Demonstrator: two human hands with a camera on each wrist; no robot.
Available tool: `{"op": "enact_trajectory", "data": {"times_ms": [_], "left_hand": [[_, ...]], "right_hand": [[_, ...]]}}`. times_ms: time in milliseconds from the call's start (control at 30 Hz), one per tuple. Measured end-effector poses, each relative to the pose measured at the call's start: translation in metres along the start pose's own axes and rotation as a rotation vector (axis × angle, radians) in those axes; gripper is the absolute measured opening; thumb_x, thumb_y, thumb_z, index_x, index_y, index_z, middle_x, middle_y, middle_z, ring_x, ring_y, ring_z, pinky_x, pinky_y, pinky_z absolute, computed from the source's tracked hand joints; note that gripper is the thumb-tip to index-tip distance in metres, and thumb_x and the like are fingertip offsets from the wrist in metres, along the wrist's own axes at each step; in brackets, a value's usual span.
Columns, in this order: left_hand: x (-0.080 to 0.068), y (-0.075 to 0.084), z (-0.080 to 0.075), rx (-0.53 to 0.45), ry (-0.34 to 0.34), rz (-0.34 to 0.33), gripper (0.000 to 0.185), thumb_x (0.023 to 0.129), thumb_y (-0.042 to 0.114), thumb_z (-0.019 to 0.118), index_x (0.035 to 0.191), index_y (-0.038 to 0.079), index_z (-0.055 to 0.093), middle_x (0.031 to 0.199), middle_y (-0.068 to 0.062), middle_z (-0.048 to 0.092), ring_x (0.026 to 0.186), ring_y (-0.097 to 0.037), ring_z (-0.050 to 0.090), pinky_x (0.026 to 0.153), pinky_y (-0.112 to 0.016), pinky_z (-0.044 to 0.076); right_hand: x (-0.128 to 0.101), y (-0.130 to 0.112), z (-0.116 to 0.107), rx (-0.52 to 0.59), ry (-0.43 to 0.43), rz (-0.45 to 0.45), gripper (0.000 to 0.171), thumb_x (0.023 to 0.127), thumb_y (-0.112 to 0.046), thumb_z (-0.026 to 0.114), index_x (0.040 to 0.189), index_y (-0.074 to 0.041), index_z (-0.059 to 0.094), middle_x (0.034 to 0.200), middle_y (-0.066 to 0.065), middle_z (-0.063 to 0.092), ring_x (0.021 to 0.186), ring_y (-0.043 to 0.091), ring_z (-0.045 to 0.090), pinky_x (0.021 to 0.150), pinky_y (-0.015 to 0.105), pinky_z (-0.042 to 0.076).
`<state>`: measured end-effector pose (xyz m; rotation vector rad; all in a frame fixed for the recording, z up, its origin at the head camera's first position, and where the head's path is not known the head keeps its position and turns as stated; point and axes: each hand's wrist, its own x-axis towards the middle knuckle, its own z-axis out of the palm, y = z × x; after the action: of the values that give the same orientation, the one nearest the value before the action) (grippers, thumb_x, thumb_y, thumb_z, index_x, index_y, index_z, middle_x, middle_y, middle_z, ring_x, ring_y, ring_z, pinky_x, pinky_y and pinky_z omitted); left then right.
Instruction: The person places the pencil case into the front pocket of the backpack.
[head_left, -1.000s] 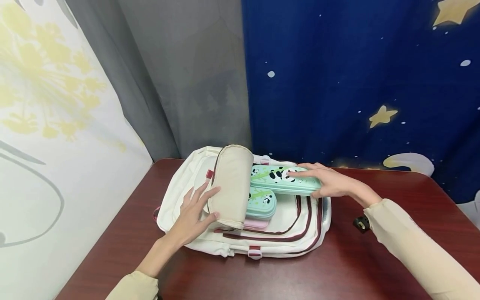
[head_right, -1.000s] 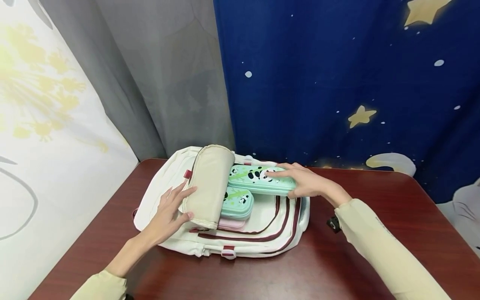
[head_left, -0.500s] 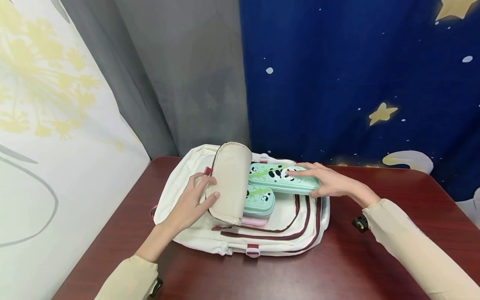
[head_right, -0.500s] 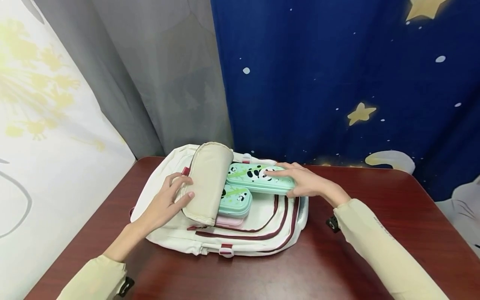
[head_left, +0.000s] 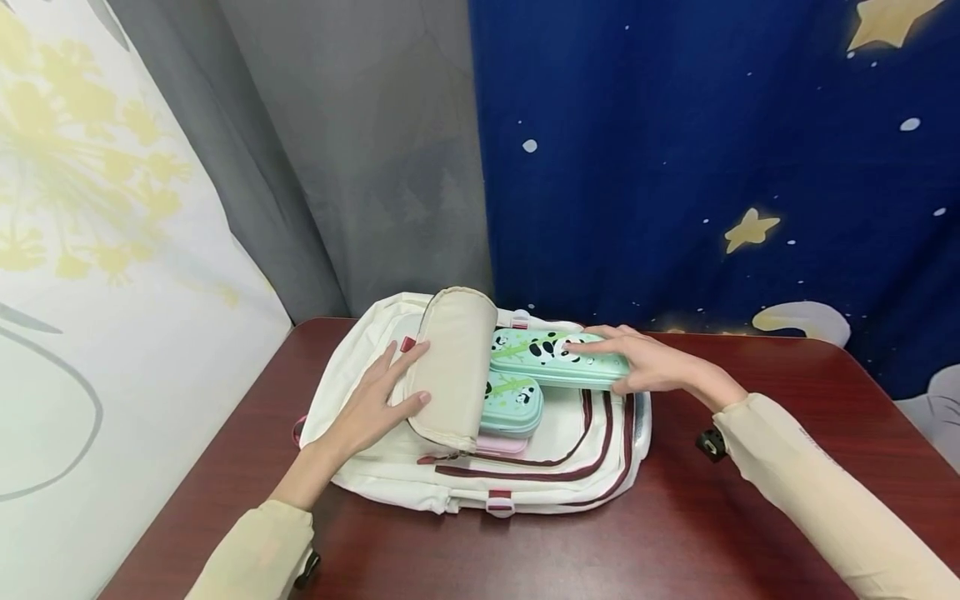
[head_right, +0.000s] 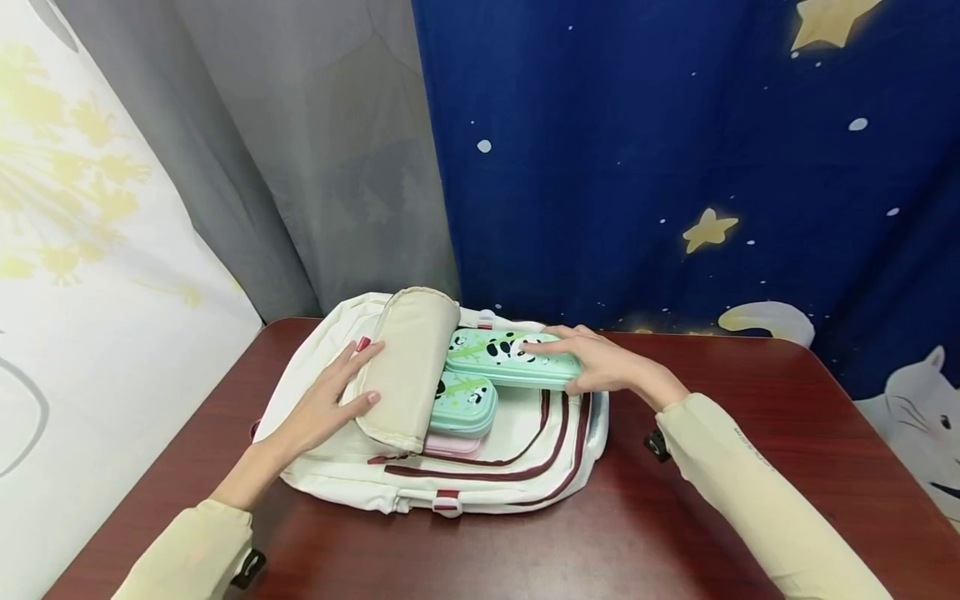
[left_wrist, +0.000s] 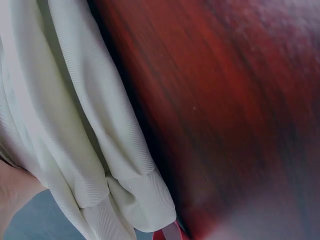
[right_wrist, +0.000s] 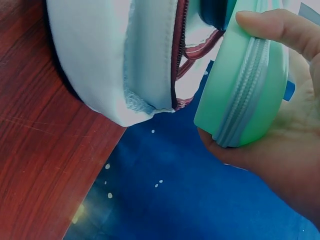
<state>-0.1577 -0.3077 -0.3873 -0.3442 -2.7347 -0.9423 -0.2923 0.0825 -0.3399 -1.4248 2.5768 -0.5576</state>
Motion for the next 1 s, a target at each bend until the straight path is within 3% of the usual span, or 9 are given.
{"op": "enact_trajectory", "data": {"times_ms": [400,633,900,1000], "left_hand": [[0.002,-0.001,0.001,-0.021,-0.003,0.017,0.066,0.087,0.047,0.059,0.144,0.044,0.026,0.154,-0.010,0.009,0.136,-0.033,0.020,0.098,-0.061,0.026],[-0.002,-0.005,0.002,-0.014,-0.009,0.000,0.065,0.087,0.048,0.058,0.144,0.044,0.027,0.154,-0.011,0.010,0.136,-0.031,0.022,0.095,-0.061,0.029],[-0.003,-0.005,0.001,-0.020,-0.002,0.008,0.064,0.086,0.047,0.060,0.143,0.044,0.030,0.154,-0.009,0.012,0.137,-0.031,0.020,0.095,-0.061,0.029],[-0.002,-0.004,0.000,-0.014,-0.002,0.004,0.064,0.086,0.049,0.060,0.142,0.045,0.030,0.154,-0.008,0.013,0.137,-0.029,0.020,0.094,-0.061,0.030]], "right_hand": [[0.007,0.003,-0.001,0.071,-0.012,-0.001,0.081,0.062,0.000,0.070,0.138,-0.019,0.048,0.144,0.021,0.031,0.125,0.038,0.030,0.087,0.047,0.033],[0.018,0.006,0.003,0.233,-0.062,0.034,0.085,0.059,0.006,0.066,0.138,-0.020,0.048,0.145,0.017,0.030,0.133,0.031,0.024,0.089,0.044,0.034],[0.024,0.000,0.010,0.070,0.030,0.030,0.080,0.062,0.002,0.073,0.134,-0.025,0.052,0.145,0.018,0.031,0.124,0.037,0.030,0.081,0.045,0.038],[0.026,-0.001,0.009,0.079,0.035,0.038,0.081,0.061,0.004,0.072,0.134,-0.026,0.053,0.146,0.017,0.031,0.126,0.037,0.028,0.080,0.045,0.039]]}}
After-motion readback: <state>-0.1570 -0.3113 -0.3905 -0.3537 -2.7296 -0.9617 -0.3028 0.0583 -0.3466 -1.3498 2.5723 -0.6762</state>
